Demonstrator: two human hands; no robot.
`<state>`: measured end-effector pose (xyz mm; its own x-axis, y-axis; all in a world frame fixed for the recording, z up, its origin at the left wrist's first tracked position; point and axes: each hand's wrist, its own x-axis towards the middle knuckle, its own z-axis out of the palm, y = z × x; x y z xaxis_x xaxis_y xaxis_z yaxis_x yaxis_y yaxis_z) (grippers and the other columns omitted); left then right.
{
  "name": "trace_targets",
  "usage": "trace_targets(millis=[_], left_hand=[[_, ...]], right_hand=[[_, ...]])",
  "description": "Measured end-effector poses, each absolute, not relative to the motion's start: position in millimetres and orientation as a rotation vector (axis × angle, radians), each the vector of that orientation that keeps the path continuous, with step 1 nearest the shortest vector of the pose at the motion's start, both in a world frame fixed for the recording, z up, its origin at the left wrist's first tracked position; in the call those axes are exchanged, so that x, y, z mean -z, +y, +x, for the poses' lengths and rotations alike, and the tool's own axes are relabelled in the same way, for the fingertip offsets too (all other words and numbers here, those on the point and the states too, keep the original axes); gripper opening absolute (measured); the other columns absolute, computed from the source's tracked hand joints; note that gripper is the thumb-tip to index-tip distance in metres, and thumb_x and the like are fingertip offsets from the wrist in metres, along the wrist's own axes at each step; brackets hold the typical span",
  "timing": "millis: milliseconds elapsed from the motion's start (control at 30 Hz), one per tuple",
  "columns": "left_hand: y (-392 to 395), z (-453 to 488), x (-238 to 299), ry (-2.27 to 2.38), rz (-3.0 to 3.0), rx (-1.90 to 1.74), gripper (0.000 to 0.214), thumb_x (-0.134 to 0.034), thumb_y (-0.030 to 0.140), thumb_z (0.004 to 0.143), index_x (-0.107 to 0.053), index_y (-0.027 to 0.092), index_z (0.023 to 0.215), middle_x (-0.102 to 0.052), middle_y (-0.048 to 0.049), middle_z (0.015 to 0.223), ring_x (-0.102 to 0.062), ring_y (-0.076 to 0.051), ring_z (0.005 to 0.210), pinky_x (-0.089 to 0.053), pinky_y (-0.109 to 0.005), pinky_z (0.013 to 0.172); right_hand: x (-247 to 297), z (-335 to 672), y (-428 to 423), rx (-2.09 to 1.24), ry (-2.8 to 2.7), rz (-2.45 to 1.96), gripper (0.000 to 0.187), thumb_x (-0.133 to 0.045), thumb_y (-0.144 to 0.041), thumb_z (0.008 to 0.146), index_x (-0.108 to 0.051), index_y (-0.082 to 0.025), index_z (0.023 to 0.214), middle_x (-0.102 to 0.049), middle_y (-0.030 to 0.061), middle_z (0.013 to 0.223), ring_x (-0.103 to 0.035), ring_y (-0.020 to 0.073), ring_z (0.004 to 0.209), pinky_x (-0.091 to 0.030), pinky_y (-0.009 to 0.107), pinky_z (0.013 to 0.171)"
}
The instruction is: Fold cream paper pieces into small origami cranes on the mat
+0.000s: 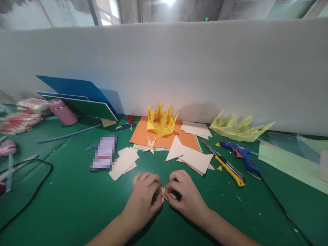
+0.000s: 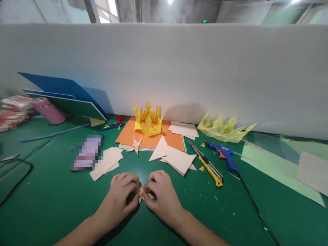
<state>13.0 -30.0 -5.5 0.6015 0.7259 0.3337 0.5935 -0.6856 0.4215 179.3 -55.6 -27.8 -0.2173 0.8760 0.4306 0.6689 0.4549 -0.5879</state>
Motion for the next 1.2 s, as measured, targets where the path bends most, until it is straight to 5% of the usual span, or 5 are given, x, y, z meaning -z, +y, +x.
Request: trace_targets(millis=[233,400,567,867,1200], left_hand=[[-19,5,3,1.056,2.507,-0.863,0.011,-0.049,0.011,0.073,-0.049,0.020,0.066,-0.062,-0.0054,0.089,-0.059,-0.021,0.090,-0.044,-0.036,0.077],[-10,2,-3,1.177,2.329,-0.796,0.011,-0.046,0.014,0.073,-0.047,0.021,0.065,-0.066,-0.0054,0.090,-0.062,-0.019,0.083,-0.048,-0.034,0.072],[2,7,-15,1.296,2.349,-0.848,0.010,-0.049,0.020,0.075,-0.048,0.021,0.065,-0.063,-0.0010,0.072,-0.058,-0.017,0.070,-0.046,-0.031,0.065],[60,38,-25,1.594,2.404,-0.977,0.012,-0.059,0.018,0.073,-0.054,0.020,0.062,-0.066,-0.0023,0.073,-0.059,-0.022,0.078,-0.043,-0.036,0.076],[50,40,8,1.642,2.524,-0.927,0.026,-0.062,0.031,0.077,-0.060,0.018,0.099,-0.050,-0.0127,0.116,-0.049,-0.030,0.106,-0.041,-0.045,0.087]], right_hand=[[18,186,-49,-0.361,-1.916,-1.269,0.007,-0.055,-0.020,0.083,-0.062,-0.022,0.082,-0.061,0.0045,0.086,-0.057,0.0195,0.086,-0.046,0.034,0.076],[12,219,-38,-0.013,-1.893,-1.457,0.024,-0.048,-0.024,0.085,-0.055,-0.019,0.108,-0.061,0.0115,0.110,-0.055,0.0258,0.105,-0.044,0.045,0.091],[15,249,-29,0.205,-1.973,-1.598,0.025,-0.050,-0.027,0.079,-0.054,-0.019,0.103,-0.060,0.0136,0.113,-0.054,0.0302,0.107,-0.042,0.049,0.090],[23,245,-27,0.059,-1.986,-1.672,0.011,-0.046,-0.018,0.080,-0.055,-0.018,0.087,-0.066,0.0088,0.086,-0.061,0.0245,0.082,-0.046,0.040,0.075],[30,243,-30,-0.033,-1.925,-1.629,0.017,-0.046,-0.025,0.084,-0.060,-0.019,0.092,-0.069,0.0089,0.096,-0.063,0.0232,0.089,-0.051,0.037,0.077]])
